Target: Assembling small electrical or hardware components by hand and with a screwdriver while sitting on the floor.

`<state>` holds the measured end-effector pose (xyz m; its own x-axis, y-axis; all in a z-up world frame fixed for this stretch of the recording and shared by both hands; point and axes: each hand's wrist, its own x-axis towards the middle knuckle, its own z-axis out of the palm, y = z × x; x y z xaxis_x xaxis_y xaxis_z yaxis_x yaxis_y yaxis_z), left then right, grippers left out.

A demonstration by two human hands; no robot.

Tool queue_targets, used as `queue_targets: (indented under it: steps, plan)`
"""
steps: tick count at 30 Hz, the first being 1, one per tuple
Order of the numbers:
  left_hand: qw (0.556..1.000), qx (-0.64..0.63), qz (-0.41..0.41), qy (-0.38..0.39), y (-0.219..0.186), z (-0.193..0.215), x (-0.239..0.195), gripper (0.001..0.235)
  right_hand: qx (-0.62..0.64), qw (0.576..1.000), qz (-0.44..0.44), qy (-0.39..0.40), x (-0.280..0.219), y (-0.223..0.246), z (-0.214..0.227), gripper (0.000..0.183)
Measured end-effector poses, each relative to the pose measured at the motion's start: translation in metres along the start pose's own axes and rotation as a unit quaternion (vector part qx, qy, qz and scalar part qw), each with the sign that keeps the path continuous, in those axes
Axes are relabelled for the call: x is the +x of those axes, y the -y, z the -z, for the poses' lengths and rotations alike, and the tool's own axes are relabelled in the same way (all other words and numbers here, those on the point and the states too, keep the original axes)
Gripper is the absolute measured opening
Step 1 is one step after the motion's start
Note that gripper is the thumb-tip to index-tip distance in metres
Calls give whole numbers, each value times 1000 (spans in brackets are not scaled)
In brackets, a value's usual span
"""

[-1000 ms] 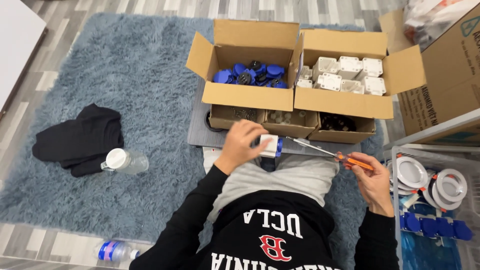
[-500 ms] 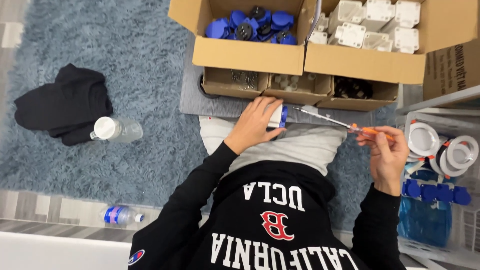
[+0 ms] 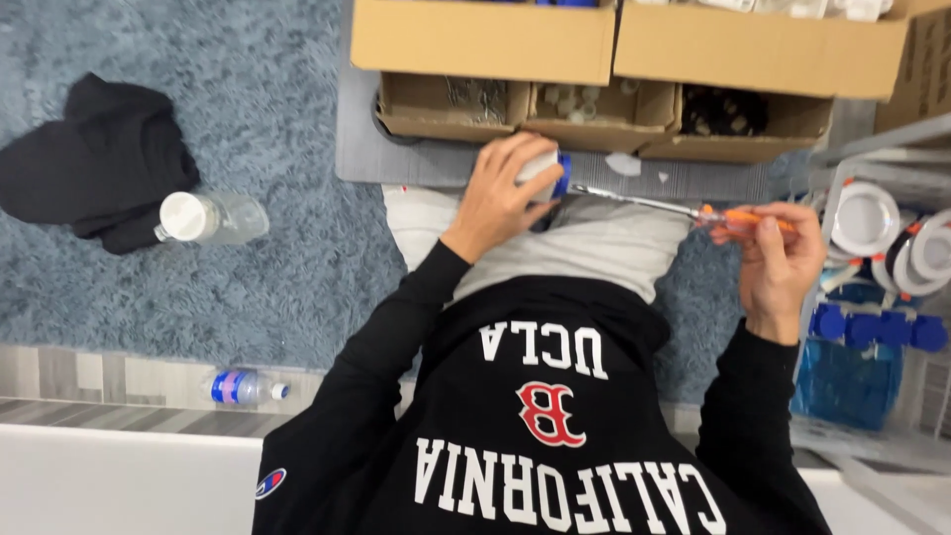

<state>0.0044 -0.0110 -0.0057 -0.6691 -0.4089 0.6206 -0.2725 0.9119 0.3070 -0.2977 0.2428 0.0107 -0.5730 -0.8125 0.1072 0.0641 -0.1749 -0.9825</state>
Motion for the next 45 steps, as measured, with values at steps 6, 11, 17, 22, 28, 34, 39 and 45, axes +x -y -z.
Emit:
queue_targets:
  steps: [6,11,17,22,28,34,39,45]
  plan:
    - [1000,-19,2,-17,-4,5,1,47,-25,999,16,41,0,-1,-5,14]
    - [1000,-13,-14,-9,-6,12,2,46,-27,998,18,44,3,-5,-6,14]
    - [999,9,-35,-12,-3,9,1,40,-35,998,25,50,4,-9,-4,13]
    - [999,25,-37,-26,2,-3,-7,39,-36,998,-13,41,4,-14,2,17]
    - [999,5,-42,-17,0,8,-1,36,-67,995,-61,50,9,-2,-3,18]
    - [998,-55,-41,3,-11,31,7,22,-41,994,-63,84,10,0,3,26]
    - [998,-54,-38,-3,-9,25,5,23,-22,992,-39,116,13,-3,3,30]
    - [998,-52,-34,-5,-8,19,2,26,-115,985,-113,56,19,-1,-14,24]
